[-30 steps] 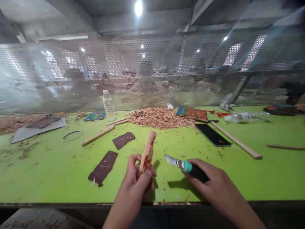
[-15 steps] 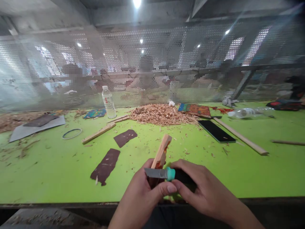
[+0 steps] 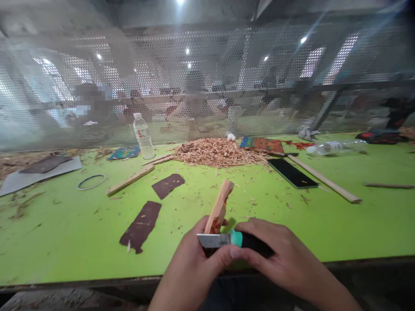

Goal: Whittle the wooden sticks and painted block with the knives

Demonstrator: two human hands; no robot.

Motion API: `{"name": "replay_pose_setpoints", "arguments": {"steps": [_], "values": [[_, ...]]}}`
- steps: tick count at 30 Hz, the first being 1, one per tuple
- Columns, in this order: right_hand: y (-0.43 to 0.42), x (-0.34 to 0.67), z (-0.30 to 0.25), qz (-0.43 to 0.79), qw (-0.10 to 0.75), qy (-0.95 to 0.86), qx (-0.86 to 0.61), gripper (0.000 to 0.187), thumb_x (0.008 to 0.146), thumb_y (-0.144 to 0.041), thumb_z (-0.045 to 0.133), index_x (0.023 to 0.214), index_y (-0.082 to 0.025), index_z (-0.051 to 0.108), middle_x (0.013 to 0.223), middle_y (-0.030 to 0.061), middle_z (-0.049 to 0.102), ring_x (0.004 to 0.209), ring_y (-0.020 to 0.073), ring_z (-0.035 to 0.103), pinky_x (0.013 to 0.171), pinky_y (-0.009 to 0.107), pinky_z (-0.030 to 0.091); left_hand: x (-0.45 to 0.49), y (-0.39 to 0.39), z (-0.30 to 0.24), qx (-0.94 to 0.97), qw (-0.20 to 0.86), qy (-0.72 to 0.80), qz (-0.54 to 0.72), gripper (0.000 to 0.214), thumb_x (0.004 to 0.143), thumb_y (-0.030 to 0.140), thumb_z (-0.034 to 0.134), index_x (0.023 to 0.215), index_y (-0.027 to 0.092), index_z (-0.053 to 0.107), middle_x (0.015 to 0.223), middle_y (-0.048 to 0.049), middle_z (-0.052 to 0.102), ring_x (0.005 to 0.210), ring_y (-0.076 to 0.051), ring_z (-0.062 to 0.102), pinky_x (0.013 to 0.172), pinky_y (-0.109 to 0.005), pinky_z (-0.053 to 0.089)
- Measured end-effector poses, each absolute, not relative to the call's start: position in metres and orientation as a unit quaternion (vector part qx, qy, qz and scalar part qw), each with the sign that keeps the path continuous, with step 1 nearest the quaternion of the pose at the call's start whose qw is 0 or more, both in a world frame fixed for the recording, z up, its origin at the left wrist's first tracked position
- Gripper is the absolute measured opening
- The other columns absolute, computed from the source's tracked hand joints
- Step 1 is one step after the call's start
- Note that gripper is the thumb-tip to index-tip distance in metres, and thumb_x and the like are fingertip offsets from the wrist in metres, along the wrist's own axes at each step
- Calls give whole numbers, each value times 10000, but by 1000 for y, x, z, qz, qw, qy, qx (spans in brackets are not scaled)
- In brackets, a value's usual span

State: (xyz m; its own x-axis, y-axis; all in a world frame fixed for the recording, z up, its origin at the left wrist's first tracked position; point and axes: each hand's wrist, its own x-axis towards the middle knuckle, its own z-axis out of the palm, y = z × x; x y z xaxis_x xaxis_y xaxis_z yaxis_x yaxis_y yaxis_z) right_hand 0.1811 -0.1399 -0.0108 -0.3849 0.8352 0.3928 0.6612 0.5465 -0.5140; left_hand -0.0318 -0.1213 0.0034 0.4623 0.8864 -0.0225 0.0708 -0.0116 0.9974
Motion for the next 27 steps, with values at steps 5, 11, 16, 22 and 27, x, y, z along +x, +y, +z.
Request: {"name": "replay_pose_setpoints", "arguments": {"steps": [5,11,16,22,27], "values": [[-141,181,-15,113,326,-822,-454,269,1042,-459,538,1146,-237,649,949,34,748,840,188,716,728,282,522,-31,-122,4,636,561,405,340,243,921,425,701,1027,207,678,943,13,686,916,-186,606,829,-251,457],[-141,180,-20,71,324,-823,-461,286,1040,-458,536,1143,-219,653,931,56,747,812,199,709,711,296,538,-30,-123,4,638,559,409,336,237,928,431,692,913,195,676,925,11,705,874,-170,602,781,-240,447],[-142,178,-22,28,331,-816,-473,305,1041,-469,525,1134,-209,654,916,67,750,797,208,709,705,305,546,-28,-122,1,640,541,435,331,308,928,496,672,896,189,682,773,27,647,662,-133,504,613,-233,380],[-144,174,-24,-8,353,-803,-481,334,1049,-499,493,1096,-207,649,874,63,739,760,212,697,677,315,530,-25,-122,3,637,523,464,324,365,913,541,664,882,178,684,745,16,639,626,-133,472,582,-238,355],[-146,173,-32,-8,372,-785,-496,310,1036,-500,530,1098,-219,645,905,59,736,803,214,692,722,323,516,-21,-124,7,639,506,482,322,349,906,512,656,836,173,701,782,-10,686,682,-165,537,626,-256,391]]}}
